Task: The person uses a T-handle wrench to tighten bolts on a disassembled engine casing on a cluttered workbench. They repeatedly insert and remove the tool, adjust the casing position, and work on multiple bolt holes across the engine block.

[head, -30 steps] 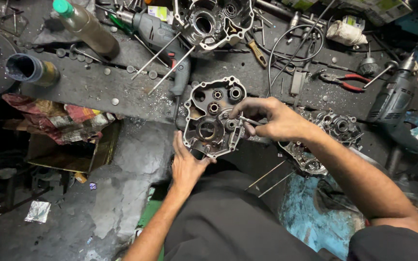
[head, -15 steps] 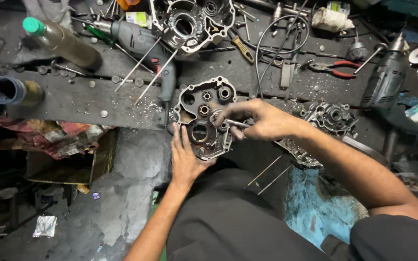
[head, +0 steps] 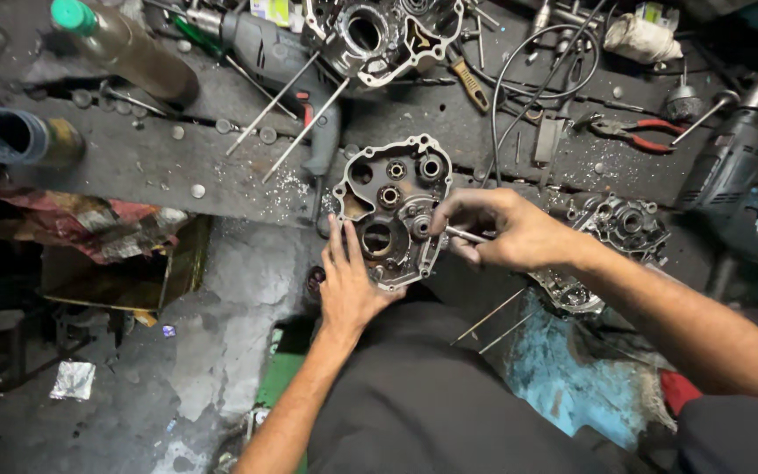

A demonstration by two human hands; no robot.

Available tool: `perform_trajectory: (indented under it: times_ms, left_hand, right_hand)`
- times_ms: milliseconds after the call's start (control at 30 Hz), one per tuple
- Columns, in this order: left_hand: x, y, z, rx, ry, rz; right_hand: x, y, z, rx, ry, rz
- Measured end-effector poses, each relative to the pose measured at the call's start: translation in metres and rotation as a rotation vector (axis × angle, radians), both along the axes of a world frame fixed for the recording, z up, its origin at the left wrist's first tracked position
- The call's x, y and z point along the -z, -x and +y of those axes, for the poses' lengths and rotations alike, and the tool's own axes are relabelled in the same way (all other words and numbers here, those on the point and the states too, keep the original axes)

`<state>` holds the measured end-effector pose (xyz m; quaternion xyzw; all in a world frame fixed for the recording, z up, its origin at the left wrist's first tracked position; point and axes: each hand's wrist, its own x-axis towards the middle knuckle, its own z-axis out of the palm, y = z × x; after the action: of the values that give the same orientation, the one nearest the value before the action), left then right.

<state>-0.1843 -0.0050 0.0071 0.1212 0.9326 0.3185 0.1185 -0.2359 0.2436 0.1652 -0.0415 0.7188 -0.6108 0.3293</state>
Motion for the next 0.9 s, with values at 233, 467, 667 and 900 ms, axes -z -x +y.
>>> perform_trajectory:
  times_ms: [233,467,667,900]
  left_hand:
    - [0.007,-0.019,-0.005,-0.054,-0.158,0.214]
    - [0.054,-0.016,-0.058,-0.010,-0.532,-0.918]
    - [0.097,-0.022,-0.075,0.008,-0.952,-1.414]
    - [0.097,-0.018,-0.067,-0.072,-0.959,-1.443]
  right_hand:
    - [0.007,-0.005,0.003,-0.030,-0.018,0.059]
    - [-0.003,0.001,0.007,-0.145,-0.035,0.072]
    - [-0.001,0.011,0.013,-0.374,-0.072,0.072]
    - [0.037,0.016,0.025,-0.406,-0.056,-0.089]
